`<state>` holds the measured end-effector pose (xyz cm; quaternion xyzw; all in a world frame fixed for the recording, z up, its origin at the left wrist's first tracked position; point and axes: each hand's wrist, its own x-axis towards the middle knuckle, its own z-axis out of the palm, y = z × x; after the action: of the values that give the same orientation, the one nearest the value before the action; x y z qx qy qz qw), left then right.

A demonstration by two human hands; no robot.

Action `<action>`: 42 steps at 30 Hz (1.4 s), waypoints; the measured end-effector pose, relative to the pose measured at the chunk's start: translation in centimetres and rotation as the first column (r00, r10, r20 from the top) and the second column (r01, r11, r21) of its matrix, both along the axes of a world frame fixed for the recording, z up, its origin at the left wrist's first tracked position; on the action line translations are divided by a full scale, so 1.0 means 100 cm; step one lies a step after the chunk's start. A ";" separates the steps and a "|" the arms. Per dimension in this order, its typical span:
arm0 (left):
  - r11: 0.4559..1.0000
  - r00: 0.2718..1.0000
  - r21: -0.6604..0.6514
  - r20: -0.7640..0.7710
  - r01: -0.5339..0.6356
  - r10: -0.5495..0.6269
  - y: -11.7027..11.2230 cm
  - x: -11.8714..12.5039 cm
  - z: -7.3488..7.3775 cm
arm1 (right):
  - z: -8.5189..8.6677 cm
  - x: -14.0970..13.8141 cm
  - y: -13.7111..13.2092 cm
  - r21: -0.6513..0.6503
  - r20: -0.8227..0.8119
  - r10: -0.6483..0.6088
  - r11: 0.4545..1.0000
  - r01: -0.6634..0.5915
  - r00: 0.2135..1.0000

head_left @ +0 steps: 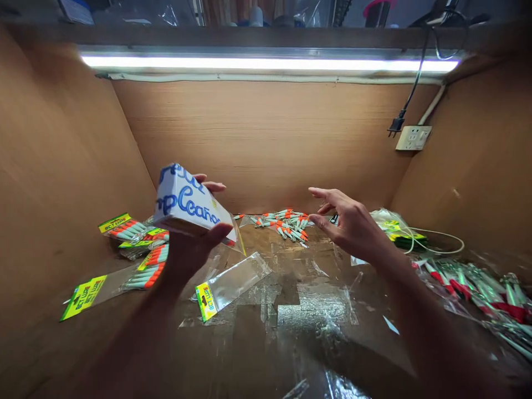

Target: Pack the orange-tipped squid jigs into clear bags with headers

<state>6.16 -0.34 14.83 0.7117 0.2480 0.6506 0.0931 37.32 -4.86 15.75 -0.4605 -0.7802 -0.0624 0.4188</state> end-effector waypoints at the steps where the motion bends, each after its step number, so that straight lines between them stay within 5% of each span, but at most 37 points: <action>1: 1.000 1.000 -0.006 -0.005 -0.002 0.002 0.001 -0.001 0.002 | -0.001 0.000 0.001 -0.003 0.004 0.001 1.000 -0.001 1.000; 6: 0.958 0.999 -0.286 -0.038 0.023 -0.036 0.024 0.005 -0.031 | -0.006 -0.003 0.006 -0.033 0.029 0.025 0.999 -0.024 0.999; 11: 0.863 0.922 -0.332 0.205 0.382 -0.329 0.027 0.011 -0.051 | -0.009 -0.005 0.007 -0.059 0.062 0.053 0.997 -0.049 0.997; 15: 0.550 0.708 -0.446 0.418 0.706 -0.569 0.011 0.016 -0.057 | -0.013 -0.013 0.009 -0.079 -0.001 0.092 0.993 -0.092 0.996; 18: 0.310 0.590 -0.539 0.486 0.783 -0.645 0.004 0.025 -0.079 | -0.020 -0.032 0.010 -0.156 -0.160 0.194 0.963 -0.219 0.968; 20: 0.236 0.564 -0.581 0.484 0.779 -0.670 0.003 0.030 -0.096 | -0.028 -0.049 0.008 -0.221 -0.287 0.269 0.915 -0.337 0.919; 24: 0.297 0.677 -0.720 0.316 0.628 -0.665 0.001 0.036 -0.116 | -0.043 -0.082 -0.003 -0.255 -0.365 0.317 0.870 -0.422 0.875; 30: 0.390 0.759 -0.812 0.096 0.433 -0.644 -0.014 0.050 -0.101 | -0.054 -0.101 -0.010 -0.168 -0.334 0.289 0.918 -0.358 0.897; 35: 0.489 0.803 -0.763 0.065 0.422 -0.592 -0.020 0.055 -0.092 | -0.061 -0.104 -0.007 -0.105 -0.335 0.288 0.935 -0.340 0.897; 42: 0.558 0.812 -0.684 0.086 0.469 -0.577 -0.020 0.046 -0.099 | -0.066 -0.104 -0.004 -0.186 -0.220 0.341 0.905 -0.382 0.914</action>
<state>10.77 -2.31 4.89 0.7141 0.2502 0.4017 0.5159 26.95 -5.28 9.18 -0.3555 -0.8125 0.1479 0.4377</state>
